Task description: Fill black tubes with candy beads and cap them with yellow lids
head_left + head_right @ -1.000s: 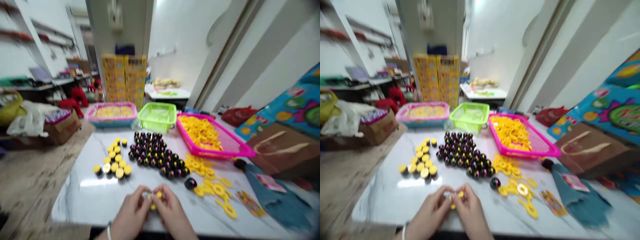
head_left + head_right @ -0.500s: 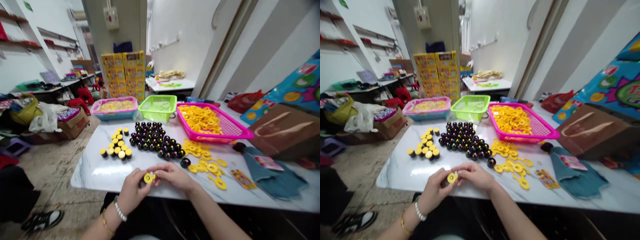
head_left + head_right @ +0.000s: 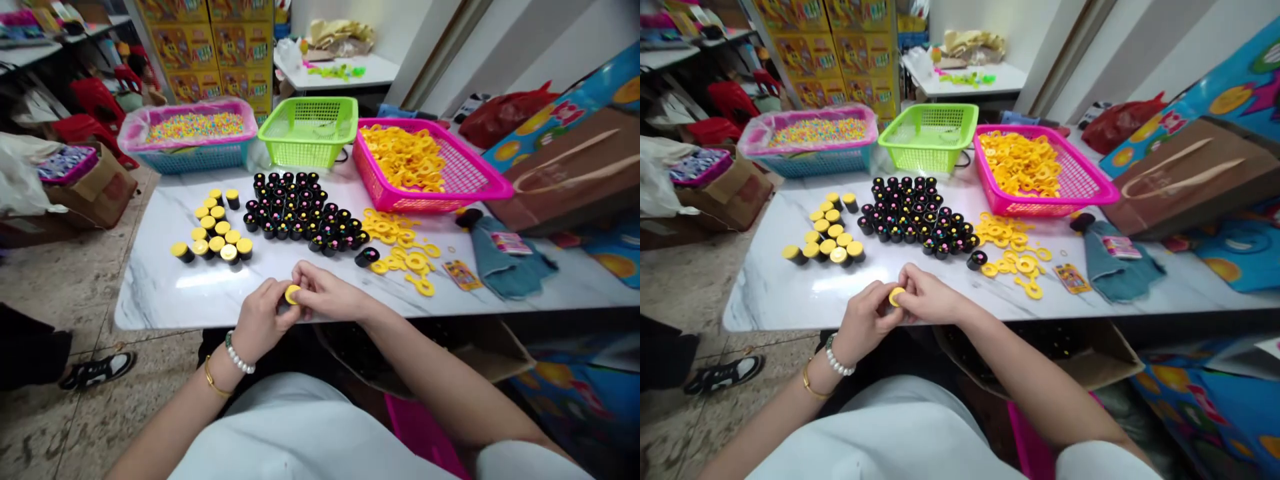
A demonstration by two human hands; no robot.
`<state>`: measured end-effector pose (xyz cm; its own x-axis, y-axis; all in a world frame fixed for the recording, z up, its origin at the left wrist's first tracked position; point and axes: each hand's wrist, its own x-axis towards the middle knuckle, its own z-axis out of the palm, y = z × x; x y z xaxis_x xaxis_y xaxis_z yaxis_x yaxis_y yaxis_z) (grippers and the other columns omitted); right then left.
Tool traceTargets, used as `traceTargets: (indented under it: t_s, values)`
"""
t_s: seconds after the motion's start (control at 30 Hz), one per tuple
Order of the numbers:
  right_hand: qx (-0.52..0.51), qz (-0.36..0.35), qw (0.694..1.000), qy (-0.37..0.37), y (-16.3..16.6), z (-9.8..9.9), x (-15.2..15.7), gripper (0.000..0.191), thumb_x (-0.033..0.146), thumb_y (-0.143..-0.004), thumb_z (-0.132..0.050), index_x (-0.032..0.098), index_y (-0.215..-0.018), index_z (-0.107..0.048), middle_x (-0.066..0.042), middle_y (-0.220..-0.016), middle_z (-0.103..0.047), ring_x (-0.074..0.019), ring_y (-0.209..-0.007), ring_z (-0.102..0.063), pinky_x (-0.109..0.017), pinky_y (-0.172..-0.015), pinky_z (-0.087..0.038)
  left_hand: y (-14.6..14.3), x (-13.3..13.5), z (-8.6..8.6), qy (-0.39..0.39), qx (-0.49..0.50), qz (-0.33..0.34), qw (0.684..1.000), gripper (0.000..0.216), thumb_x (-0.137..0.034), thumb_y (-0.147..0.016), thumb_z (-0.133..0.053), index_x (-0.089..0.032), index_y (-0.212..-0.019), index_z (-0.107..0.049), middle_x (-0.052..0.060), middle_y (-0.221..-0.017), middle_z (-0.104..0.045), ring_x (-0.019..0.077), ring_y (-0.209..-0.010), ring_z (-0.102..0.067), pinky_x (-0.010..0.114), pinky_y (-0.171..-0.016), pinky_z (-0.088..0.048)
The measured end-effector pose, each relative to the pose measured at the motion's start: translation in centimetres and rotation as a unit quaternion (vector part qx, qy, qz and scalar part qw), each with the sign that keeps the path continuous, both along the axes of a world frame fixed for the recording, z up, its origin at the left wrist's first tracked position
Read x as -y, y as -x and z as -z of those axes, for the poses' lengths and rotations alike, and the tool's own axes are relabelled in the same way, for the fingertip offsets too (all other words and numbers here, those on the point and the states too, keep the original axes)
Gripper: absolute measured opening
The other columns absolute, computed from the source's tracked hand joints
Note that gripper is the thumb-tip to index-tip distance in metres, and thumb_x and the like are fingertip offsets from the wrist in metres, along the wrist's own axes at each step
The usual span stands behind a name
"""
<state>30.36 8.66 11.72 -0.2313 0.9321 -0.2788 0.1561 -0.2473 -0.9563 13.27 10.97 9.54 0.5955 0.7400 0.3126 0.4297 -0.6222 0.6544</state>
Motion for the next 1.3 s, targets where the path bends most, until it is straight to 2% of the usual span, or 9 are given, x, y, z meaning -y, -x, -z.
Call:
traceTargets:
  t_s: [0.27, 0.47, 0.67, 0.8, 0.9, 1.03, 1.13, 1.23, 1.3]
  values:
    - [-0.075, -0.009, 0.997, 0.028, -0.6, 0.7, -0.5, 0.036, 0.039, -0.077, -0.073, 0.021, -0.088, -0.043, 0.011, -0.057, -0.056, -0.0081, -0.045, -0.057, -0.018, -0.045, -0.047, -0.1, -0.2, 0.1, -0.016, -0.001, 0.003, 1.000, 0.015, -0.017, -0.085, -0.061, -0.017, -0.099, -0.066, -0.002, -0.072, -0.052, 0.0124, -0.063, -0.049, 0.024, -0.059, -0.038]
    - [-0.217, -0.064, 0.972, 0.063, -2.3, 0.9, -0.8, 0.046, 0.054, -0.077, -0.074, 0.018, -0.094, -0.050, 0.007, -0.061, -0.059, -0.0107, -0.059, -0.064, -0.029, -0.068, -0.058, 0.2, -0.3, -0.1, 0.000, 0.000, 0.013, 1.000, 0.012, -0.023, -0.085, -0.066, -0.017, -0.095, -0.067, -0.002, -0.070, -0.052, 0.0125, -0.063, -0.050, 0.024, -0.058, -0.038]
    - [-0.048, -0.063, 0.995, 0.064, -1.0, 0.2, -1.4, 0.034, 0.035, -0.075, -0.073, 0.021, -0.085, -0.043, 0.011, -0.057, -0.055, -0.0077, -0.042, -0.053, -0.019, -0.041, -0.047, 0.0, -0.2, -0.1, -0.009, -0.038, 0.007, 0.999, 0.013, -0.022, -0.084, -0.064, -0.018, -0.097, -0.064, 0.000, -0.077, -0.056, 0.0139, -0.068, -0.054, 0.024, -0.063, -0.043]
    - [0.025, 0.050, 0.998, -0.030, 1.1, 0.5, -0.1, 0.024, 0.035, -0.082, -0.064, 0.022, -0.087, -0.045, 0.012, -0.053, -0.050, -0.0085, -0.042, -0.053, -0.017, -0.039, -0.041, 0.3, -0.2, -0.4, -0.028, -0.075, -0.006, 0.997, 0.013, -0.022, -0.084, -0.062, -0.018, -0.095, -0.063, 0.002, -0.078, -0.060, 0.0154, -0.070, -0.056, 0.026, -0.065, -0.044]
    - [-0.021, 0.120, 0.990, -0.070, 2.4, 1.3, 1.3, 0.027, 0.043, -0.084, -0.062, 0.021, -0.095, -0.050, 0.011, -0.057, -0.049, -0.0087, -0.045, -0.054, -0.018, -0.043, -0.044, 1.5, -0.8, -0.8, -0.036, -0.080, -0.036, 0.995, 0.007, -0.025, -0.086, -0.058, -0.018, -0.088, -0.061, 0.002, -0.075, -0.062, 0.0146, -0.067, -0.056, 0.025, -0.062, -0.043]
    - [-0.067, 0.192, 0.976, -0.084, 2.0, 1.8, 3.5, 0.029, 0.048, -0.084, -0.062, 0.021, -0.093, -0.055, 0.009, -0.060, -0.048, -0.0097, -0.047, -0.055, -0.022, -0.046, -0.044, 3.5, -2.7, -1.4, -0.092, -0.123, -0.118, 0.981, 0.026, -0.040, -0.087, -0.058, -0.019, -0.072, -0.053, -0.001, -0.062, -0.054, 0.0142, -0.056, -0.050, 0.026, -0.057, -0.036]
    - [0.025, 0.292, 0.949, -0.117, -0.6, 1.5, 5.1, 0.025, 0.046, -0.087, -0.059, 0.021, -0.087, -0.058, 0.006, -0.059, -0.048, -0.0106, -0.049, -0.050, -0.023, -0.047, -0.040, 4.6, -4.2, -1.2, -0.139, -0.168, -0.169, 0.961, 0.042, -0.052, -0.086, -0.057, -0.021, -0.062, -0.041, -0.002, -0.055, -0.048, 0.0152, -0.053, -0.048, 0.028, -0.056, -0.032]
    - [0.201, 0.416, 0.866, -0.191, -4.9, 0.9, 6.1, 0.018, 0.040, -0.087, -0.059, 0.022, -0.088, -0.060, 0.004, -0.063, -0.051, -0.0128, -0.056, -0.048, -0.025, -0.055, -0.041, 5.0, -4.8, -0.9, -0.174, -0.203, -0.204, 0.942, 0.043, -0.053, -0.088, -0.054, -0.022, -0.062, -0.041, 0.002, -0.059, -0.053, 0.0178, -0.058, -0.051, 0.028, -0.055, -0.030]
    - [0.316, 0.437, 0.811, -0.224, -7.7, 0.8, 6.2, 0.015, 0.035, -0.086, -0.059, 0.021, -0.091, -0.062, 0.002, -0.066, -0.052, -0.0147, -0.061, -0.050, -0.028, -0.063, -0.043, 5.1, -4.7, -0.7, -0.185, -0.218, -0.215, 0.934, 0.039, -0.051, -0.090, -0.053, -0.021, -0.067, -0.047, 0.004, -0.065, -0.059, 0.0193, -0.062, -0.055, 0.028, -0.054, -0.031]
